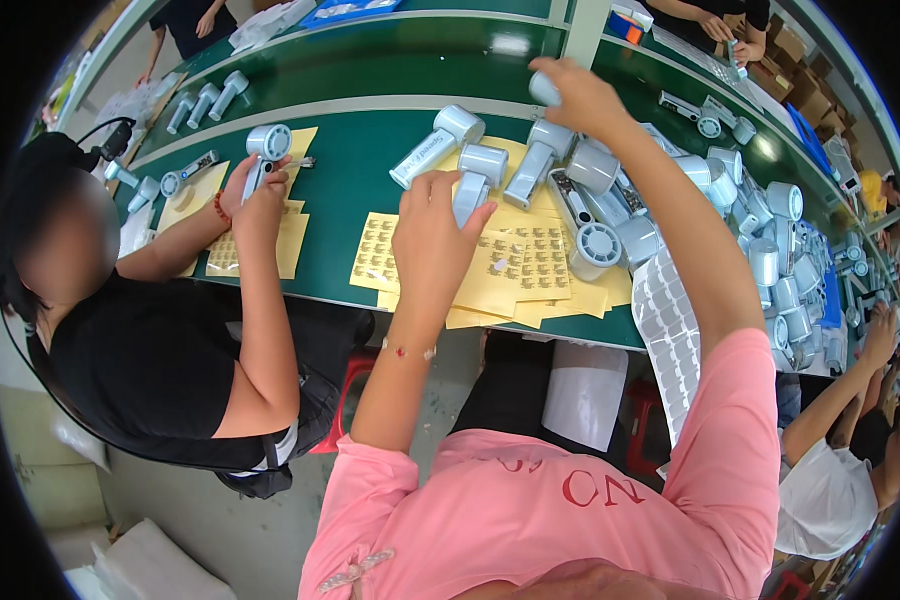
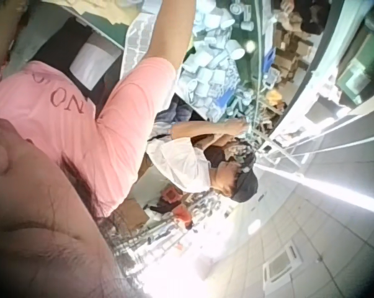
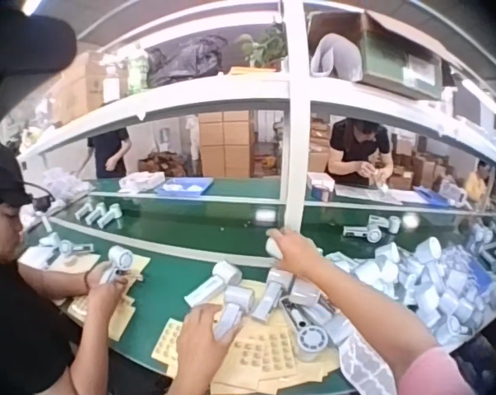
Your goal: Peeling labels from a sheet and applying them to the base of portable handheld fans on an assembly line.
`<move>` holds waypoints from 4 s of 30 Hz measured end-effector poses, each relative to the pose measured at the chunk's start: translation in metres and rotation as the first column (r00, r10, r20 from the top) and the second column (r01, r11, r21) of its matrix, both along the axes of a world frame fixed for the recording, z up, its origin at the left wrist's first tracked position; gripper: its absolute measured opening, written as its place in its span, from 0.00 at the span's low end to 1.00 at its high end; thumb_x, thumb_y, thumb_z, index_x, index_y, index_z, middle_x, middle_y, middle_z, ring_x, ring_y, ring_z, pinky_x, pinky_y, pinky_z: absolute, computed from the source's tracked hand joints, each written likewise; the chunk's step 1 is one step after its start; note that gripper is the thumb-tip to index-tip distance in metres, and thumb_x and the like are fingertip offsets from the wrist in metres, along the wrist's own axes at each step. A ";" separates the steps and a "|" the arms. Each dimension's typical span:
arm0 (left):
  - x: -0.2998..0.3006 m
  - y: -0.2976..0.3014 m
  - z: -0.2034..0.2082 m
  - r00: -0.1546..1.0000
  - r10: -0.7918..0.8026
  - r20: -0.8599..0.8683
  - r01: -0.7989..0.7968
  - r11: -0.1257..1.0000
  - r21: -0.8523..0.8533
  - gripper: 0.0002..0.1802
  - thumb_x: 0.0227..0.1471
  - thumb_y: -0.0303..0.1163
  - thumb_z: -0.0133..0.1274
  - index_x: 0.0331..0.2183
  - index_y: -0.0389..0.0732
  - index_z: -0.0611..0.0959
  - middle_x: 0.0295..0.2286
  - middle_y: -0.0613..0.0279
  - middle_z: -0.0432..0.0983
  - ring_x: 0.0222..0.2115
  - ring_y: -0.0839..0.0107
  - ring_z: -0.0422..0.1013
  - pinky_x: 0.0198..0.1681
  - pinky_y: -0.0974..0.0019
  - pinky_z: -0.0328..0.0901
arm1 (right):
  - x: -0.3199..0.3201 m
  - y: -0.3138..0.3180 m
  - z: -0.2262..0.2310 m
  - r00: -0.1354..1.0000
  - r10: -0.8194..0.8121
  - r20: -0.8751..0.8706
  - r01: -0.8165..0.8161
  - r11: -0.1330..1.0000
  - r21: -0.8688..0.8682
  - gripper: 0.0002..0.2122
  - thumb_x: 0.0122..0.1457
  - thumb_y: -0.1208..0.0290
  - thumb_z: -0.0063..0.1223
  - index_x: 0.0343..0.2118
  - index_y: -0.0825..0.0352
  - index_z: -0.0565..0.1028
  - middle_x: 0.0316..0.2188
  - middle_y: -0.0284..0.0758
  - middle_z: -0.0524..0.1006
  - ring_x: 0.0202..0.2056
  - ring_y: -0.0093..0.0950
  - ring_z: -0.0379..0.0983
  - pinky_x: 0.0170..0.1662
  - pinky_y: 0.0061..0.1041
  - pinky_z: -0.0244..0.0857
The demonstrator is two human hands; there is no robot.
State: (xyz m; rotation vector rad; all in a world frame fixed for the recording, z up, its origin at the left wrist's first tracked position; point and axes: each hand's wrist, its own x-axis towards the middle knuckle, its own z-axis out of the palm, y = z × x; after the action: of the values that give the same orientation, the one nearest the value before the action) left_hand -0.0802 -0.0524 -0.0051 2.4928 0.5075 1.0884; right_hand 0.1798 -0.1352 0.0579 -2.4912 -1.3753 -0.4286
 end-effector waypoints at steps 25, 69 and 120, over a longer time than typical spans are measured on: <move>-0.038 -0.097 0.016 0.769 -0.560 0.309 0.600 0.798 -0.047 0.26 0.41 0.29 0.59 0.44 0.37 0.69 0.37 0.56 0.73 0.41 0.58 0.71 0.59 0.47 0.52 | -0.256 -0.157 0.022 0.900 0.322 -0.294 -0.146 0.859 0.491 0.31 0.40 0.71 0.68 0.51 0.67 0.69 0.50 0.40 0.69 0.45 0.32 0.70 0.49 0.30 0.63; -0.065 -0.116 -0.047 0.726 -0.263 0.635 0.536 -0.362 -0.763 0.25 0.59 0.47 0.40 0.42 0.32 0.72 0.30 0.51 0.76 0.23 0.72 0.71 0.26 0.70 0.69 | -0.132 -0.220 -0.085 0.896 0.034 -0.443 -0.039 0.999 -0.003 0.05 0.53 0.77 0.47 0.33 0.63 0.72 0.35 0.37 0.68 0.33 0.34 0.71 0.38 0.28 0.65; -0.047 -0.098 0.009 0.741 -0.160 0.652 0.484 -0.546 -0.684 0.33 0.62 0.52 0.37 0.51 0.30 0.66 0.45 0.46 0.70 0.40 0.64 0.69 0.43 0.62 0.67 | -0.267 -0.219 -0.049 0.415 0.701 -0.581 0.412 0.425 0.806 0.07 0.52 0.85 0.54 0.35 0.73 0.74 0.36 0.44 0.73 0.32 0.25 0.74 0.30 0.20 0.75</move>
State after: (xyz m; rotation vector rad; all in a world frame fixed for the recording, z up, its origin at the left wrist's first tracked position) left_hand -0.1276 -0.1505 0.0036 0.5798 0.1455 0.1190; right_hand -0.0875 -0.3543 0.0086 -1.1158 -0.5533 0.2641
